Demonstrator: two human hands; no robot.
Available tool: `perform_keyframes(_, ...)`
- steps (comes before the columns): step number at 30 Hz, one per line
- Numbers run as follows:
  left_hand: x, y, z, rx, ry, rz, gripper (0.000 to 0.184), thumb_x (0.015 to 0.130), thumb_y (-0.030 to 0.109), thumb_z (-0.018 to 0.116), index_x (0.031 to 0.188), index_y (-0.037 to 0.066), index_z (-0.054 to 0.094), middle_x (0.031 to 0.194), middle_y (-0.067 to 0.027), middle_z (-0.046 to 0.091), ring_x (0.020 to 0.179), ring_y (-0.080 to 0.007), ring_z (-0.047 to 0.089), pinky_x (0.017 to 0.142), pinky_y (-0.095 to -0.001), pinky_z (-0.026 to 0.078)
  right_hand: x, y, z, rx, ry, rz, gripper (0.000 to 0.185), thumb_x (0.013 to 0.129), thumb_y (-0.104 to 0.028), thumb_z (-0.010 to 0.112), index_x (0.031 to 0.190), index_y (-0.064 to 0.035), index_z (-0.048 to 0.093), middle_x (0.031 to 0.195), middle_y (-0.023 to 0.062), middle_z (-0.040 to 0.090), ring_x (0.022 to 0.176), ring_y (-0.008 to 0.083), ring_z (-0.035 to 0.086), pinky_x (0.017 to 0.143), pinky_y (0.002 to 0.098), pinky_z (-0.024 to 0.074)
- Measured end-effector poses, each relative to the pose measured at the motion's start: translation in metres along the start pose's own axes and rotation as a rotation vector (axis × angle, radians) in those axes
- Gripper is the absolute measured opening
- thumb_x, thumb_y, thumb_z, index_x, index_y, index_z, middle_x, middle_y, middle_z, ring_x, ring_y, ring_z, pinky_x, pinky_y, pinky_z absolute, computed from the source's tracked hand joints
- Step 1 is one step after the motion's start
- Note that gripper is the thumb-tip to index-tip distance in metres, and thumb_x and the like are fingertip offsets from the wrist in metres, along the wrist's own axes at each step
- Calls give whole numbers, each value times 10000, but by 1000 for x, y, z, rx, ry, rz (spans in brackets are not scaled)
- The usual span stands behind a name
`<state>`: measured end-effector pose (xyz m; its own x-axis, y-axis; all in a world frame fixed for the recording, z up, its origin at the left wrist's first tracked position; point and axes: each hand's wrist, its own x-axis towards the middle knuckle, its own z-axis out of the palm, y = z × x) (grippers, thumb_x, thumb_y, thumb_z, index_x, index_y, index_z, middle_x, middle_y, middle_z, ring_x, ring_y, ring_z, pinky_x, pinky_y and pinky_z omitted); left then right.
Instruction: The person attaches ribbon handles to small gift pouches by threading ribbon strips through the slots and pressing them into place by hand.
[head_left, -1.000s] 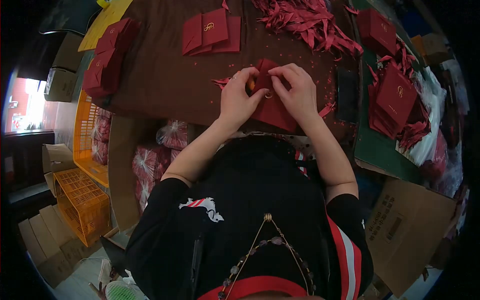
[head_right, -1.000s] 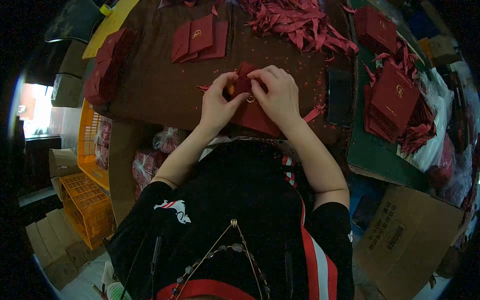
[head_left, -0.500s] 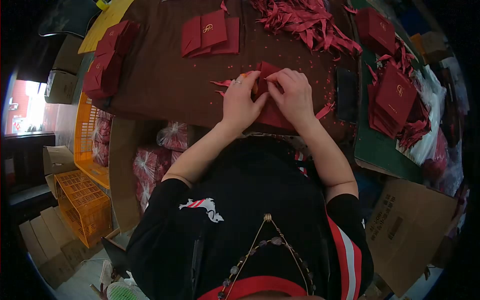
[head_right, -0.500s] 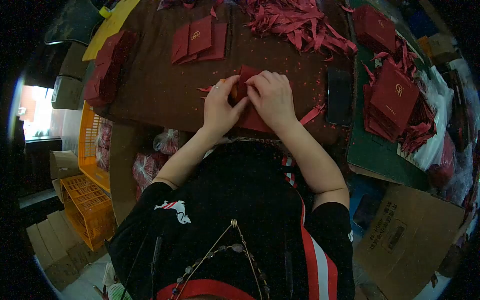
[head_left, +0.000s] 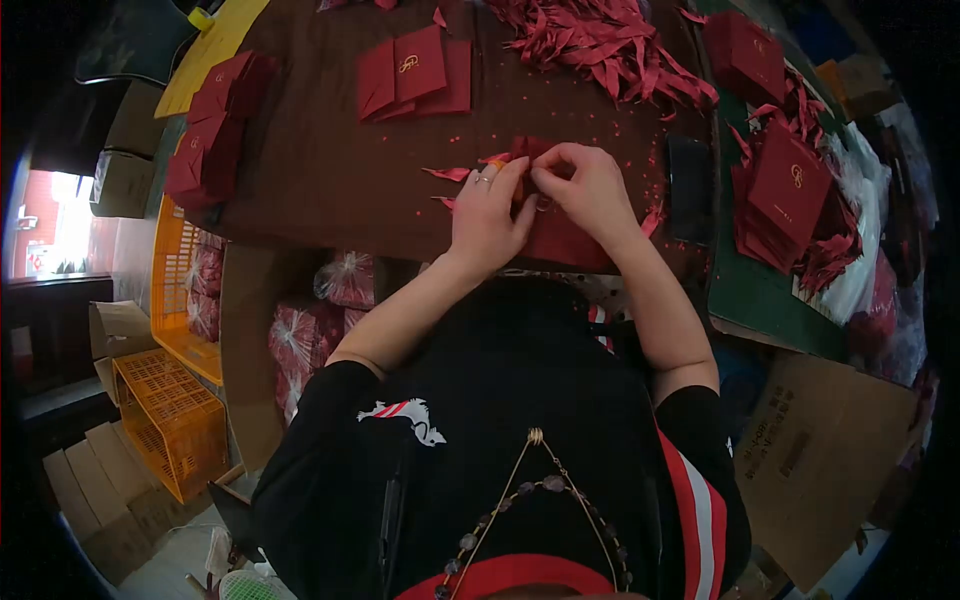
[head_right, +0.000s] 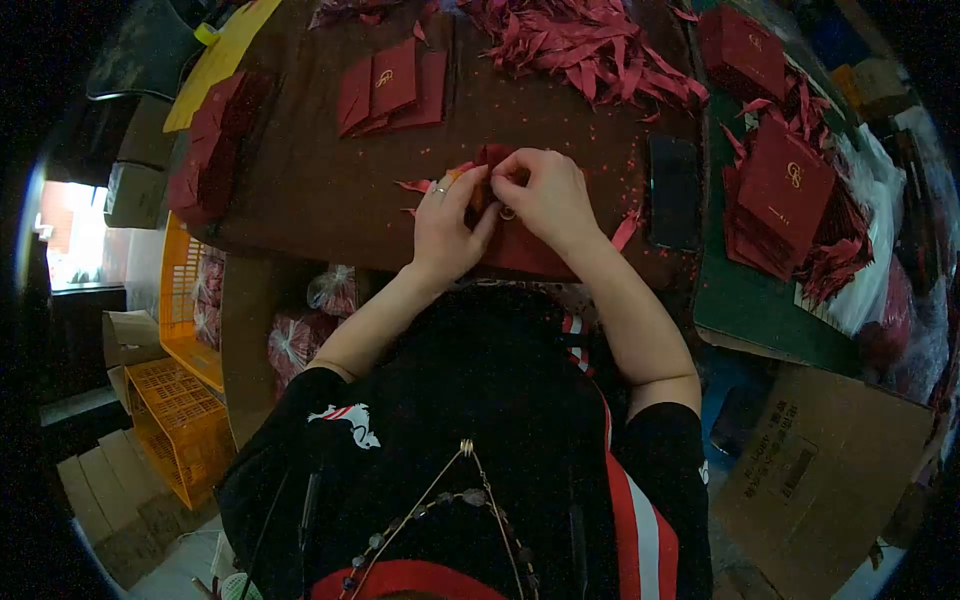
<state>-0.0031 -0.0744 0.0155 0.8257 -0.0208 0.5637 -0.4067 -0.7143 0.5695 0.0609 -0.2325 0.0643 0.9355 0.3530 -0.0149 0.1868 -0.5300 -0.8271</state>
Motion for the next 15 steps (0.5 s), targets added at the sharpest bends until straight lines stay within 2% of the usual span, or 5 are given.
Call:
perform_keyframes(1, -1, -1, 2, -1, -2, 3, 447, 803, 82, 738, 1223, 10, 605, 970, -157, 625, 904, -367, 608, 793, -450, 505, 6, 10, 0, 14, -20, -50, 204, 839, -195, 724, 925, -11, 735, 810, 131, 730, 683, 208, 699, 679, 319, 540)
perform_keyframes(5, 4, -5, 0, -81, -44, -52, 454, 807, 104, 744, 1235, 37, 607, 948, -144, 621, 893, -342, 611, 786, -437, 500, 3, 13, 7, -104, 93, -114, 183, 825, -205, 751, 908, -41, 742, 818, 116, 720, 730, 234, 699, 694, 356, 540)
perform_keyframes(8, 8, -17, -8, -236, -123, -152, 435, 828, 121, 723, 1244, 40, 625, 950, -144, 627, 912, -318, 620, 826, -398, 496, 2, 16, 7, -371, 331, -384, 191, 770, -290, 814, 829, -118, 756, 846, 69, 654, 824, 287, 653, 732, 427, 499)
perform_keyframes(11, 15, -23, -19, -371, -239, -181, 399, 863, 96, 674, 1253, 18, 642, 980, -144, 642, 956, -307, 639, 877, -377, 498, 8, 21, -3, -320, 292, -422, 194, 767, -281, 819, 823, -106, 759, 850, 69, 656, 818, 285, 649, 727, 417, 500)
perform_keyframes(15, 23, -23, -26, -544, -315, -246, 315, 923, 11, 608, 1230, 14, 677, 1064, -146, 665, 996, -271, 670, 886, -332, 517, 6, 26, -5, 26, 92, -184, 216, 767, -281, 825, 832, -85, 763, 843, 67, 653, 808, 258, 653, 728, 394, 501)
